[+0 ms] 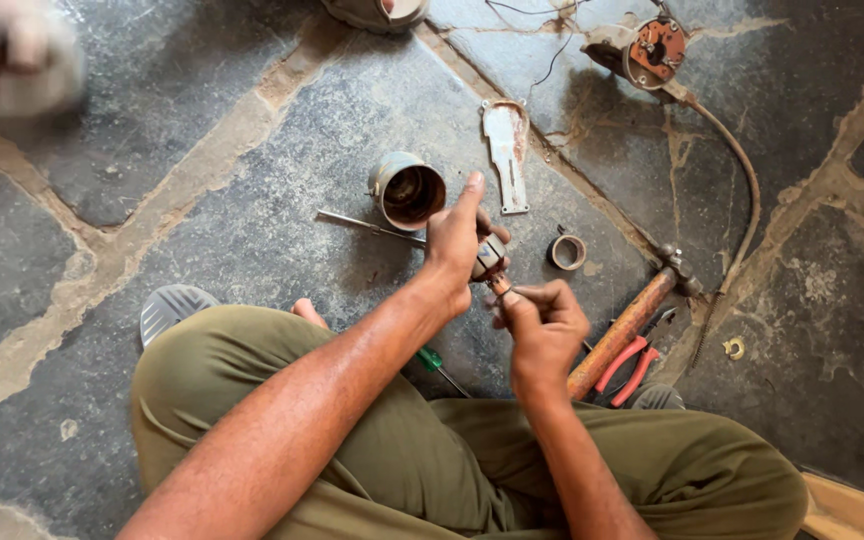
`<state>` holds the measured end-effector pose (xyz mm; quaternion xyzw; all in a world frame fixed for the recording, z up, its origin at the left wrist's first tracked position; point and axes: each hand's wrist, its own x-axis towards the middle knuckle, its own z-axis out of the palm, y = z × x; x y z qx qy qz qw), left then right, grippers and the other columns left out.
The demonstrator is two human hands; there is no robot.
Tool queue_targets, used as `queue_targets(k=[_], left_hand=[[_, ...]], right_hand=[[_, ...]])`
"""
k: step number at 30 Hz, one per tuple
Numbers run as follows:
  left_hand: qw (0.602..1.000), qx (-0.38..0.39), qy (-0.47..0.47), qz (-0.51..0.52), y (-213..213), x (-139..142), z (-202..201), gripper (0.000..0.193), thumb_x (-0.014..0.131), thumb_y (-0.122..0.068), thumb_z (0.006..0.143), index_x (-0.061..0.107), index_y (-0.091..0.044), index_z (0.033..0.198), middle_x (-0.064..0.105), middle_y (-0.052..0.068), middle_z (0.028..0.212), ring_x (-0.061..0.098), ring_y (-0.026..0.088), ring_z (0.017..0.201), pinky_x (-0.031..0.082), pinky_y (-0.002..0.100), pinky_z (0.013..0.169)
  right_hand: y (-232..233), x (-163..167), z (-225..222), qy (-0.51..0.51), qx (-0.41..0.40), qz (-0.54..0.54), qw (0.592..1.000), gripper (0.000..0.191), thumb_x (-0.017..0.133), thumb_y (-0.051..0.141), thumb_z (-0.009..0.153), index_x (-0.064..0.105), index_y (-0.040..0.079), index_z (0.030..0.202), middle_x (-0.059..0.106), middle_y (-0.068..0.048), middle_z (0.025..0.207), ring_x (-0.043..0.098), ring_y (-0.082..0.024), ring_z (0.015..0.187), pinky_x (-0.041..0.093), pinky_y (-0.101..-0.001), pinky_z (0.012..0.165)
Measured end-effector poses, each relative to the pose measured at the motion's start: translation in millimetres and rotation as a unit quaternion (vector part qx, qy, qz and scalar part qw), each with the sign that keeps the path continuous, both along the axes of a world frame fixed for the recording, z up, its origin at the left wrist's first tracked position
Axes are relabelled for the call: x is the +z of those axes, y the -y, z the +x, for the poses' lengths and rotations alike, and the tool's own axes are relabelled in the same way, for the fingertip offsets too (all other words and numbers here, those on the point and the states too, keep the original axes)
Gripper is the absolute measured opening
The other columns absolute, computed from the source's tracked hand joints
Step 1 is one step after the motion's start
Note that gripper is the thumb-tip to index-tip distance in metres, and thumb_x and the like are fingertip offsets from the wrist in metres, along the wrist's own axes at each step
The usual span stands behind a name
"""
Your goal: The person sits on the floor and uses a screwdriver to tighten screws on a small electrical component. They manipulate the component with both hands, occasionally switching tools, while surrounded by other tools and parts on the floor.
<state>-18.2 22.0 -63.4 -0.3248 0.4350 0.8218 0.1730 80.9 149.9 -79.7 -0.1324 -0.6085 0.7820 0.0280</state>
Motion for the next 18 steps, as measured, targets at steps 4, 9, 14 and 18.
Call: queue_targets(k=[4, 9, 14, 18], left_hand=[[0.998, -0.04, -0.019, -0.034, 0.4, 0.1, 2.9, 0.049, 0.055, -0.057, 0.099, 0.054, -0.011, 0.08, 0.068, 0.012, 0.068, 0.055, 0.014, 0.045, 0.046, 0.032, 0.038], [0.999, -0.02, 0.003, -0.03, 3.2, 1.7, 1.2, 0.049, 0.055, -0.055, 0.097, 0.054, -0.009, 0.081, 0.067, 0.013, 0.068, 0.061, 0.017, 0.047, 0.054, 0.034, 0.041], [0.998, 0.016, 0.015, 0.051, 5.3, 2.7, -1.0, 0.049, 0.059, -0.055, 0.095, 0.051, -0.009, 0.08, 0.064, 0.013, 0.067, 0.061, 0.021, 0.045, 0.054, 0.036, 0.04], [1.0, -0.003, 0.004, 0.017, 3.1, -0.2, -0.1, 0.051, 0.059, -0.056, 0.095, 0.052, -0.008, 0.079, 0.065, 0.013, 0.067, 0.06, 0.02, 0.045, 0.051, 0.036, 0.039]], right_hand=[[-2.1, -3.1, 1.1, 0.156, 0.008, -0.301, 0.941, 0.008, 0.068, 0.002, 0.088, 0.06, 0.001, 0.088, 0.066, -0.011, 0.077, 0.064, -0.02, 0.062, 0.067, -0.0469, 0.071], [8.6, 20.5, 5.0, -0.121, 0.004, 0.262, 0.958, 0.013, 0.07, -0.004, 0.09, 0.06, 0.003, 0.094, 0.07, -0.011, 0.091, 0.069, -0.023, 0.081, 0.057, -0.0387, 0.072], [7.5, 27.0, 0.2, -0.34, 0.022, 0.478, 0.809, 0.016, 0.07, -0.002, 0.087, 0.059, 0.002, 0.097, 0.069, -0.014, 0.094, 0.071, -0.028, 0.086, 0.062, -0.0461, 0.089], [3.2, 5.1, -1.2, 0.041, 0.001, -0.03, 0.999, 0.01, 0.07, -0.001, 0.092, 0.061, 0.003, 0.092, 0.07, -0.011, 0.086, 0.067, -0.019, 0.071, 0.061, -0.0426, 0.071]])
